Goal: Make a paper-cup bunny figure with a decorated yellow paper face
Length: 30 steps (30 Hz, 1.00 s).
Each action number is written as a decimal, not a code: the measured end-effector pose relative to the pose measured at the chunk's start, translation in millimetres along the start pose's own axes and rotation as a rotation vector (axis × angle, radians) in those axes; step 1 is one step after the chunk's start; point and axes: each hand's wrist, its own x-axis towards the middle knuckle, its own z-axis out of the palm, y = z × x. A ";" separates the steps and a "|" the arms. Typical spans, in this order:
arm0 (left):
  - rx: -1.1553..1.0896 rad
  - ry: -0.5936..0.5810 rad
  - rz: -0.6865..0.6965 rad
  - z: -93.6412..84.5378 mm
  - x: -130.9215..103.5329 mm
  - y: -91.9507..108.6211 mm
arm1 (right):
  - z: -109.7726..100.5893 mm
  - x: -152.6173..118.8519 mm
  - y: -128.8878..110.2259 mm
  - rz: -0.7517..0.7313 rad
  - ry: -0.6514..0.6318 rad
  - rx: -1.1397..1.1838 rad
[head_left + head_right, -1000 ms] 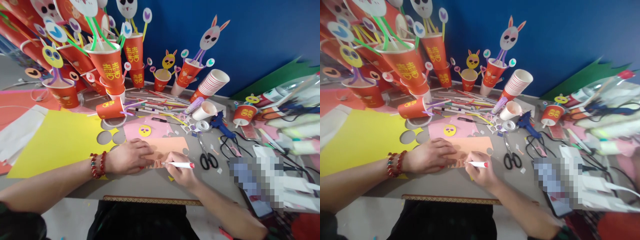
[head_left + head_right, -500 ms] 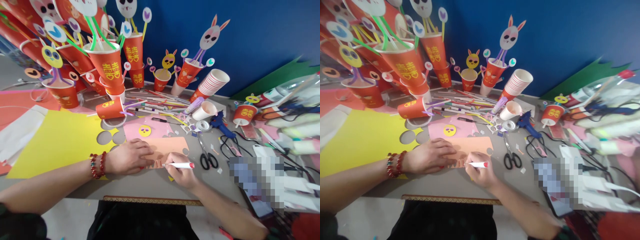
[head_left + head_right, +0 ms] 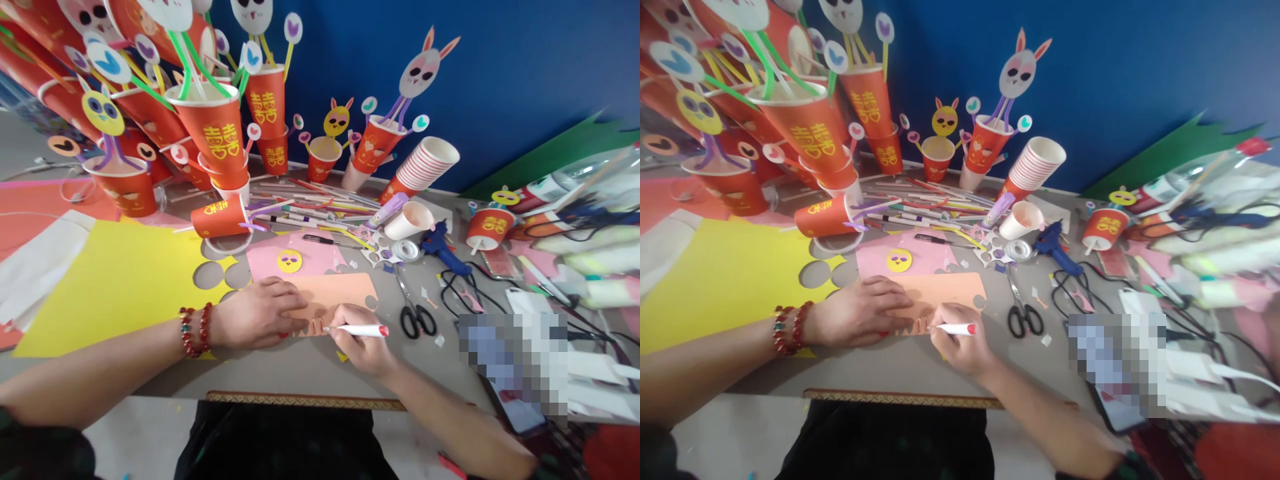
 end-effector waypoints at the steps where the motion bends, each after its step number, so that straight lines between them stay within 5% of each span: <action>1: -0.001 0.003 0.002 0.0 0.1 0.0 | 0.0 -0.1 0.1 -0.001 0.001 -0.001; 30: 0.006 0.018 0.012 0.8 -1.3 0.0 | -0.4 -0.7 0.7 0.003 -0.020 0.014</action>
